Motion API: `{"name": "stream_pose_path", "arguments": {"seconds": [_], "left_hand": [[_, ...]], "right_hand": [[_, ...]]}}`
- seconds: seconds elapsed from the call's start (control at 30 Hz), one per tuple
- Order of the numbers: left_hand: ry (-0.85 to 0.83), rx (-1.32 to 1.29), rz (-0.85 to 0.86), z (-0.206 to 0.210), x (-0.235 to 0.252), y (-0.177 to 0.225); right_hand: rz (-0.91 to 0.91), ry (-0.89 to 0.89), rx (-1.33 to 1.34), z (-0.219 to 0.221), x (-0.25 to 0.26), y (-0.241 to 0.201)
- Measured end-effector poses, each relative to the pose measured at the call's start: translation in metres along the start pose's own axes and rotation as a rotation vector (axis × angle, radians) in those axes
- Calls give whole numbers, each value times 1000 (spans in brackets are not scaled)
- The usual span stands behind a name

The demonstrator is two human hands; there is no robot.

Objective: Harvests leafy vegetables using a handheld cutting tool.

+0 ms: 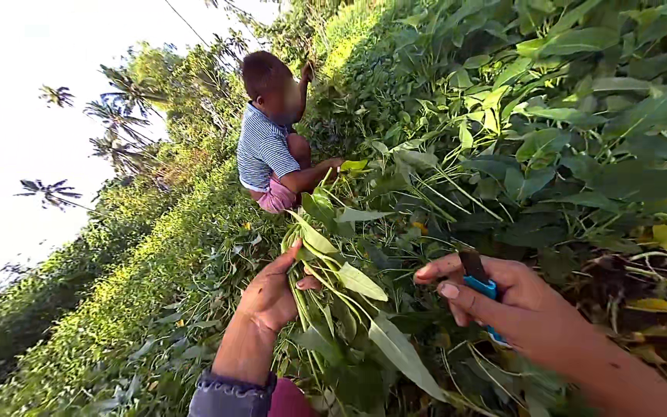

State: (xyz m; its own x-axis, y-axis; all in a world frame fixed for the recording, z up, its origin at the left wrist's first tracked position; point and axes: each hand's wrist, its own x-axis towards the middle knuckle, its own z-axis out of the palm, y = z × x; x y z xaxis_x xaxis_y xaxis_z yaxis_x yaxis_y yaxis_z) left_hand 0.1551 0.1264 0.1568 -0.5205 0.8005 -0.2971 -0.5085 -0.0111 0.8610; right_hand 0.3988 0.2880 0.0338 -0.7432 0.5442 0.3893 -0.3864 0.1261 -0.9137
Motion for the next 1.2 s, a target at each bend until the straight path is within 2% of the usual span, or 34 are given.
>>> {"name": "stream_pose_path", "arguments": {"seconds": [0.07, 0.17, 0.23, 0.3, 0.4, 0.5, 0.6, 0.7, 0.73, 0.8, 0.9, 0.97, 1.07, 1.13, 1.2], "left_hand": [[27, 37, -110, 4, 4, -24], [39, 184, -188, 8, 11, -59], [56, 265, -182, 2, 16, -73], [96, 273, -164, -12, 20, -74], [296, 273, -83, -31, 19, -71], [326, 236, -44, -31, 7, -84], [217, 270, -39, -14, -11, -112], [132, 240, 9, -10, -22, -128], [106, 252, 28, -13, -25, -129], [9, 321, 63, -25, -31, -126], [-221, 472, 109, -39, -47, -113], [-370, 525, 122, -37, -53, -104], [-493, 553, 77, -27, -63, -92], [-532, 549, 27, -23, -61, -85], [-512, 556, -38, -21, -51, -82]], "right_hand": [[133, -82, -8, 25, 12, 3], [464, -229, 26, 45, 18, 17], [571, -208, 116, 46, 10, 28], [552, -128, 190, 36, 0, 36], [475, 41, 258, 22, -12, 32], [429, 21, 137, 34, -20, 29], [357, -142, -132, 64, -25, 37], [211, -318, -294, 68, -27, 48], [144, -282, -292, 61, -27, 49], [19, -91, -233, 37, -19, 42], [-96, 119, -196, 1, 1, 14], [-15, 87, -244, -11, 9, -3], [232, 9, -224, -7, 3, -7], [250, 50, -247, -4, -3, -4], [168, 127, -451, -7, -9, 0]]}}
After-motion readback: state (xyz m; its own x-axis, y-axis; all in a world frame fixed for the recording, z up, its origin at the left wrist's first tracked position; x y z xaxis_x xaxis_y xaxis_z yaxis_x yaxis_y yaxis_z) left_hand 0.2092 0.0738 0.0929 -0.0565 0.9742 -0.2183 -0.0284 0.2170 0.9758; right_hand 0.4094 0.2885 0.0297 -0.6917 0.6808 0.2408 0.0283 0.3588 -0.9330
